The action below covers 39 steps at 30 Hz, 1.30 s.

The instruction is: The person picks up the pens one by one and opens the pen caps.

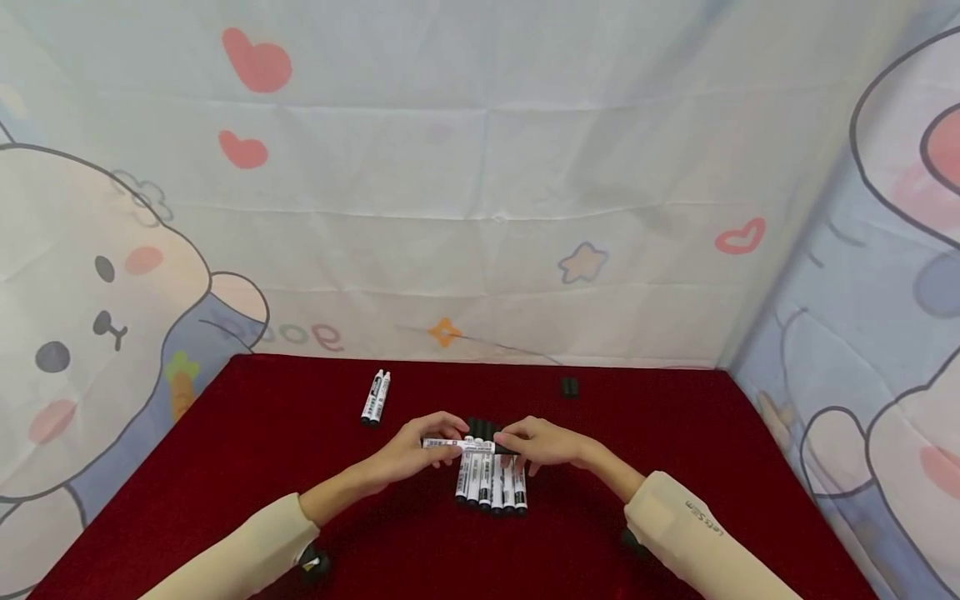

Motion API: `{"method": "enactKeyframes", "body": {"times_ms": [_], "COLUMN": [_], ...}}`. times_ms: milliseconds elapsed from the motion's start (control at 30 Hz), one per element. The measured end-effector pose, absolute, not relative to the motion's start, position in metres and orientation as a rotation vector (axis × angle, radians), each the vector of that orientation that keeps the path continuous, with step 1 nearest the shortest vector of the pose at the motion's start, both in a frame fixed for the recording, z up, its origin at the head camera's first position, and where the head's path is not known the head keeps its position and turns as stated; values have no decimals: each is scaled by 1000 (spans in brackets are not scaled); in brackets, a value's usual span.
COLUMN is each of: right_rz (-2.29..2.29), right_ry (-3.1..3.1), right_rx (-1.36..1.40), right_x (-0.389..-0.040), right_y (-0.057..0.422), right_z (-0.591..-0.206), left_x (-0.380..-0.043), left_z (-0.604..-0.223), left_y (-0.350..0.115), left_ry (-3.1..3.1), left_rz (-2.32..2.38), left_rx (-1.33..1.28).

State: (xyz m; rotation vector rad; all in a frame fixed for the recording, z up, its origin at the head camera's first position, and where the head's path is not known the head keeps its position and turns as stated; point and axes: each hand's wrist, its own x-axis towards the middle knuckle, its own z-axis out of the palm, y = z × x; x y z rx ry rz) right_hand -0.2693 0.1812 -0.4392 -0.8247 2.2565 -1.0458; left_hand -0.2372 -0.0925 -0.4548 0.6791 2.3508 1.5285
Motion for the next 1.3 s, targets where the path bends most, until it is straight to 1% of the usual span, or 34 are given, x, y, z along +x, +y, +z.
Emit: {"method": "enactKeyframes", "body": {"times_ms": [333,633,733,767,833,967,1000,1300], "right_rz": [-1008,-982,-963,-934,-903,-822,-820,-869], "right_ry": [2230,2228,2199,2194,2178,2296,2333,2493], "right_rx": [-849,-806,-891,-997,-1106,-1241,-1193,-1220], "right_x": [-262,-251,-252,-259,-261,-263,-257,-248], "right_y": [176,169,169,172,174,176,174,174], "right_z": [-440,-440,-442,-452,-455,-462,-454,-461], "left_x": [-239,-238,-239,-239,-240,-239,-239,-239], "left_z": [-457,-456,-456,-456,-457,-458,-458,-452], "left_y": [-95,-85,-82,-82,-82,-84,-84,-82], "left_ry": [2382,2475,2469,2470,2480,2541,2554,2565], "left_rz": [1439,1185,1167,1158,1140,1086,1081,1108], "left_rx": [679,898,928,943,984,1037,1036,955]}}
